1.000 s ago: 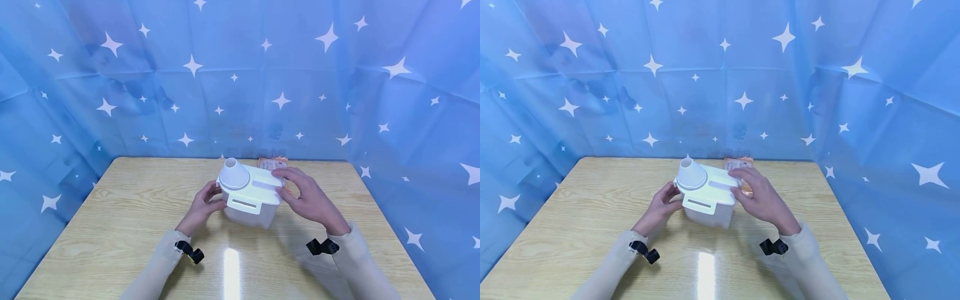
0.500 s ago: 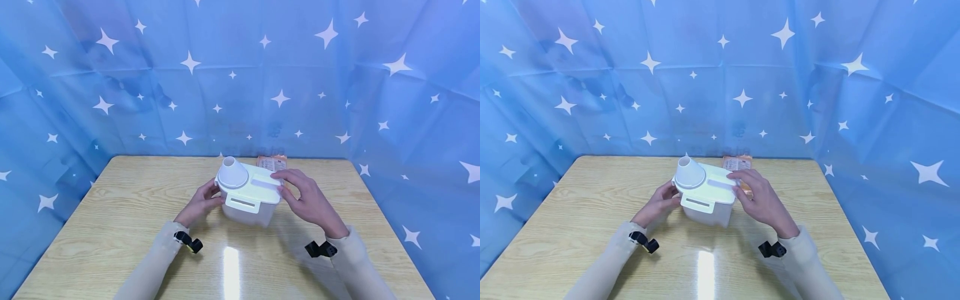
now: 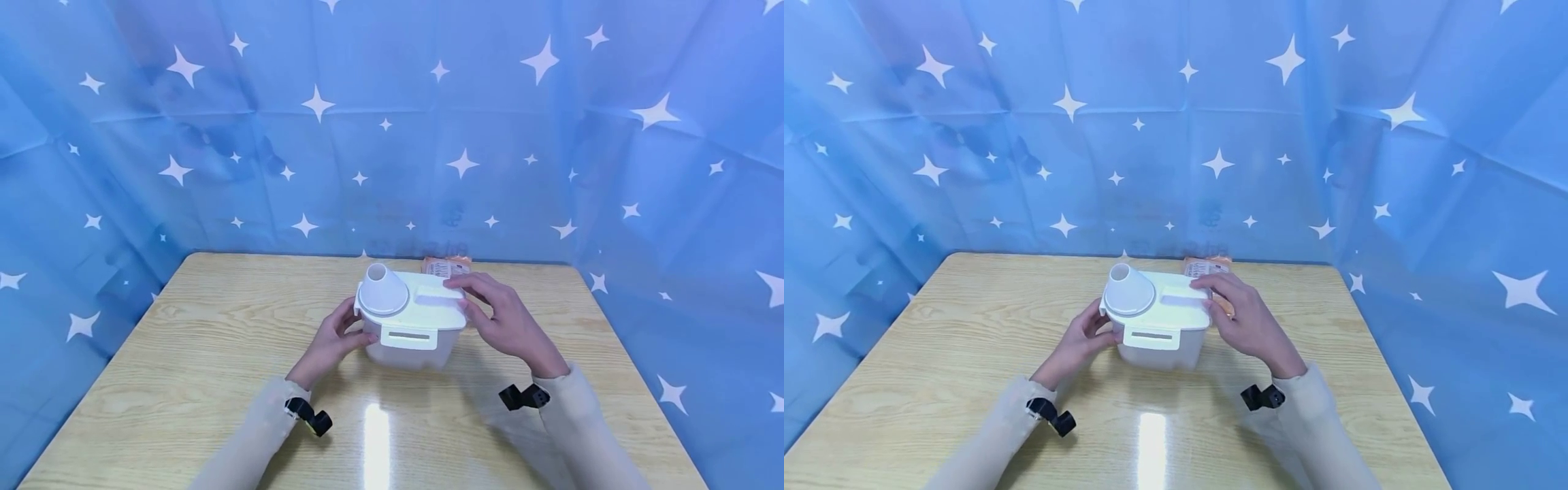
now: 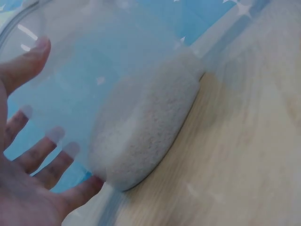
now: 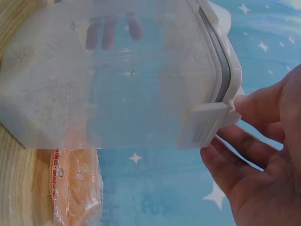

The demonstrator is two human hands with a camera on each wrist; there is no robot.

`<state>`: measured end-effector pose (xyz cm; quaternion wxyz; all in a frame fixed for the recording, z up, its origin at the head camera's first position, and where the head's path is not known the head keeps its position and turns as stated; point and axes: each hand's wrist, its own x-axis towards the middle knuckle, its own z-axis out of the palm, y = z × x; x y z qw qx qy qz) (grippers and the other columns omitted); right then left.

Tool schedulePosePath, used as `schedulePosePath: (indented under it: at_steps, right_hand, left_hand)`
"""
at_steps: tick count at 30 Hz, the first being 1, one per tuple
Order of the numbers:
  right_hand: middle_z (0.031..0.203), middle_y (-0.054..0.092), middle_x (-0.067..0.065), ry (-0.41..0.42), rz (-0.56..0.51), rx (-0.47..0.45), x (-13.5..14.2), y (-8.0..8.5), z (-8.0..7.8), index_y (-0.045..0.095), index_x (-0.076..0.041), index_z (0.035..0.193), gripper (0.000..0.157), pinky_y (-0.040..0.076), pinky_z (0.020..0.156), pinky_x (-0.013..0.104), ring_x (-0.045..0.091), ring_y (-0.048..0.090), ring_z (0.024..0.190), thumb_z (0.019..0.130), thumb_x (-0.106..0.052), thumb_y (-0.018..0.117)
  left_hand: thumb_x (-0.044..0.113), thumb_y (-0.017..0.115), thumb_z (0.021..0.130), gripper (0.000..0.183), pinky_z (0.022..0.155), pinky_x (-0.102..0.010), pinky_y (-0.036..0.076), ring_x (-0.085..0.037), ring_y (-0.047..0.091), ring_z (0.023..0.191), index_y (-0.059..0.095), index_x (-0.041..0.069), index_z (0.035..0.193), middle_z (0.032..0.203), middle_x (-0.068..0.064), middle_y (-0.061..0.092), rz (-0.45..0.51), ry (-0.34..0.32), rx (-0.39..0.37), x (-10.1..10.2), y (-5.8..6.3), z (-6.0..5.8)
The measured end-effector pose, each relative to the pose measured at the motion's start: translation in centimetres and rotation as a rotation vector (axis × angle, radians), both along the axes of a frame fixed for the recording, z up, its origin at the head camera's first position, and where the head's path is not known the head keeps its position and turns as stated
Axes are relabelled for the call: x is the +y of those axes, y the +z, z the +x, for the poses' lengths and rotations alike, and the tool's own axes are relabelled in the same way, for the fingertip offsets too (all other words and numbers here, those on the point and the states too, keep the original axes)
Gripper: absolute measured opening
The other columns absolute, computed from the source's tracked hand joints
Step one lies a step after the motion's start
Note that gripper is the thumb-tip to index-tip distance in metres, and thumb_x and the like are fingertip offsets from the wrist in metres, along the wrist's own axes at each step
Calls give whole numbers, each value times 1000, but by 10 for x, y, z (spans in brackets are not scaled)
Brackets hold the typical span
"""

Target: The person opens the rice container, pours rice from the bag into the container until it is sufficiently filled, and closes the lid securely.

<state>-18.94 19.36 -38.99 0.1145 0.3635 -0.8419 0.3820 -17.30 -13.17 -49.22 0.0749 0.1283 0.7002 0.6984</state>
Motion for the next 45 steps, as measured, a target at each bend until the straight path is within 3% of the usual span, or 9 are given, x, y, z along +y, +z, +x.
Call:
schedulePosePath:
  at_steps: [4, 7, 15, 20, 28, 36, 45]
  right_hand:
    - [139, 64, 8, 15, 2, -67, 0, 2, -6, 64, -14, 131, 30, 49, 112, 25, 28, 60, 132, 104, -3, 55]
    - [143, 62, 7, 17, 3, -112, -1, 3, -9, 64, -15, 132, 32, 47, 110, 18, 25, 59, 133, 105, -2, 52]
    - [139, 65, 4, 32, -11, -138, 2, 4, -15, 64, -15, 131, 32, 51, 112, 33, 24, 59, 134, 104, -1, 52]
    - [144, 62, 4, 28, 45, -112, 4, 7, -13, 63, -14, 136, 34, 51, 112, 45, 26, 57, 137, 103, -6, 58]
    - [154, 52, 4, 2, 119, -13, -1, 14, 0, 61, -15, 138, 40, 38, 119, 60, 32, 40, 150, 98, -10, 67]
    - [157, 47, 2, -23, 152, 77, -10, 19, 15, 60, -16, 140, 54, 40, 117, 59, 31, 38, 150, 90, -16, 79]
    - [159, 44, 0, -29, 222, 173, -18, 22, 32, 57, -20, 145, 62, 48, 113, 48, 24, 39, 149, 88, -27, 81]
  left_hand:
    - [16, 83, 86, 74, 116, -44, 48, -27, 44, 145, 46, 29, 149, 152, -1, 50, 7, 58, 2, 6, 0, 8]
    - [14, 86, 84, 75, 113, -44, 51, -27, 47, 142, 48, 27, 147, 148, -3, 53, 16, 102, 13, 11, 1, 13]
    - [19, 89, 81, 75, 108, -42, 55, -29, 51, 138, 50, 30, 144, 143, -1, 55, -14, 156, 24, 19, -2, 19]
    - [20, 90, 80, 76, 108, -41, 55, -28, 51, 138, 50, 31, 144, 144, 1, 56, -23, 168, 18, 19, -4, 18]
    - [17, 89, 81, 77, 106, -39, 56, -26, 52, 137, 50, 30, 146, 144, -2, 55, -7, 156, 25, 17, -5, 19]
    - [17, 88, 81, 77, 106, -39, 56, -27, 52, 138, 48, 30, 146, 145, -3, 55, -14, 145, 34, 17, -5, 18]
    - [18, 88, 82, 76, 107, -41, 55, -26, 52, 137, 49, 33, 146, 145, 0, 55, -19, 154, 30, 17, -6, 19]
